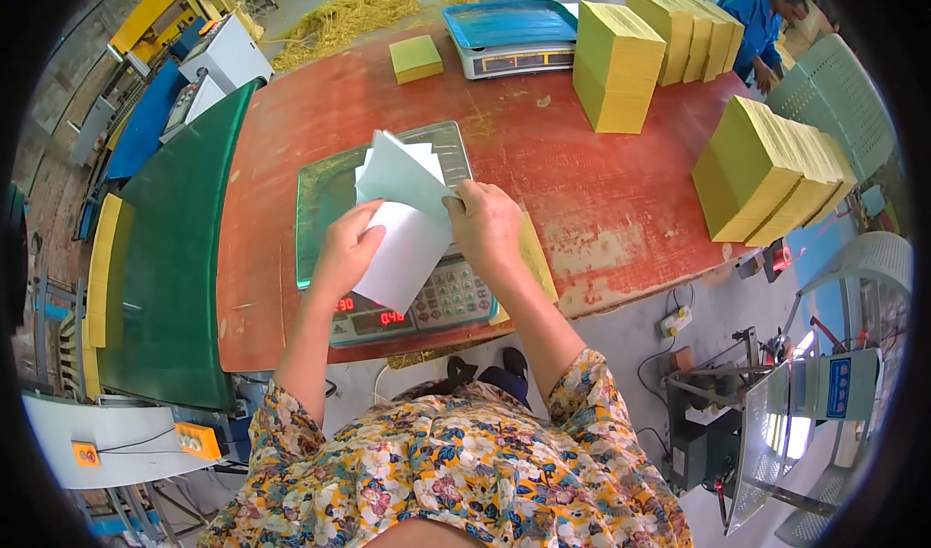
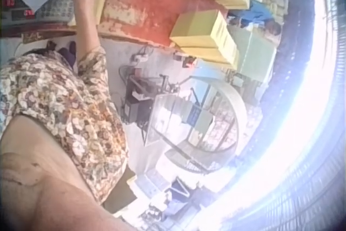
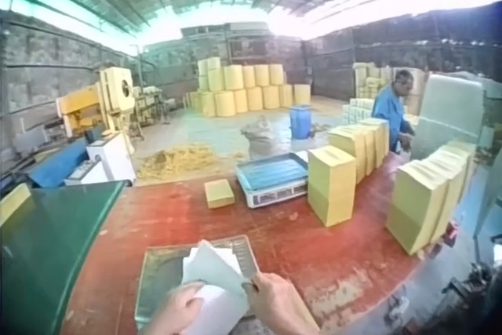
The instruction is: The recorder weighs stacks of yellow paper on a digital scale, adjusts the count, and then uses a strapping machine to bundle them together.
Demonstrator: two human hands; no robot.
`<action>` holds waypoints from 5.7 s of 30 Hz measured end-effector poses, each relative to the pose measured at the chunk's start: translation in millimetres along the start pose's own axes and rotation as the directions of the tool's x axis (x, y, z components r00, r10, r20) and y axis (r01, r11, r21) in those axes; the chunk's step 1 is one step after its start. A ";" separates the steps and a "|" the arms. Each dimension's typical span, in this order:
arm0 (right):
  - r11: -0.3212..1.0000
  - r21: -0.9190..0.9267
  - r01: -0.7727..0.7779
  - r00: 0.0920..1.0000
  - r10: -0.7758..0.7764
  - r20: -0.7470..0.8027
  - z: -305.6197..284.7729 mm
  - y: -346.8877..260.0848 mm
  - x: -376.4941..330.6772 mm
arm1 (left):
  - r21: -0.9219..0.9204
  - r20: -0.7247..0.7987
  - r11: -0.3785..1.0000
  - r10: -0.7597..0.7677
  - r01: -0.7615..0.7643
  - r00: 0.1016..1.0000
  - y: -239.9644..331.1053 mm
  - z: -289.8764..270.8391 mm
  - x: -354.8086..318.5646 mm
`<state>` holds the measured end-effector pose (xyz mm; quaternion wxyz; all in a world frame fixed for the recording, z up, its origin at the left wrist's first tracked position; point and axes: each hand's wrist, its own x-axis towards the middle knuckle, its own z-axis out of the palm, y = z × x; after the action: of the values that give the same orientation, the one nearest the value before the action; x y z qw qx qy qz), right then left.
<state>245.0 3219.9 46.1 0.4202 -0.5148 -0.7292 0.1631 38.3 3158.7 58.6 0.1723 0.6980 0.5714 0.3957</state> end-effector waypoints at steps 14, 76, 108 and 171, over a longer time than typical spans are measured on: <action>0.951 -0.194 0.243 0.954 -0.270 -0.128 -14.7 -3.7 2.2 | -0.732 0.159 0.581 -0.364 0.356 0.918 14.3 -35.8 -34.5; 0.672 0.705 -0.227 0.918 0.389 -0.074 -66.5 17.5 -32.8 | -0.747 0.098 0.584 -0.377 0.319 0.921 52.3 -7.3 -18.6; 0.390 0.833 -0.393 0.688 0.725 -0.015 -446.4 362.9 -167.1 | 0.018 -0.003 0.990 0.142 -0.142 0.990 356.4 439.6 323.9; -0.148 0.979 -0.142 0.751 0.628 0.203 -456.0 349.2 -246.4 | -0.669 0.470 0.737 0.322 0.093 0.822 349.2 431.9 135.7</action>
<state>844.2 3057.9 -26.9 0.6990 -0.2845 -0.1142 0.6461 597.4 3276.3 77.8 0.5424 0.7087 0.2693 0.3619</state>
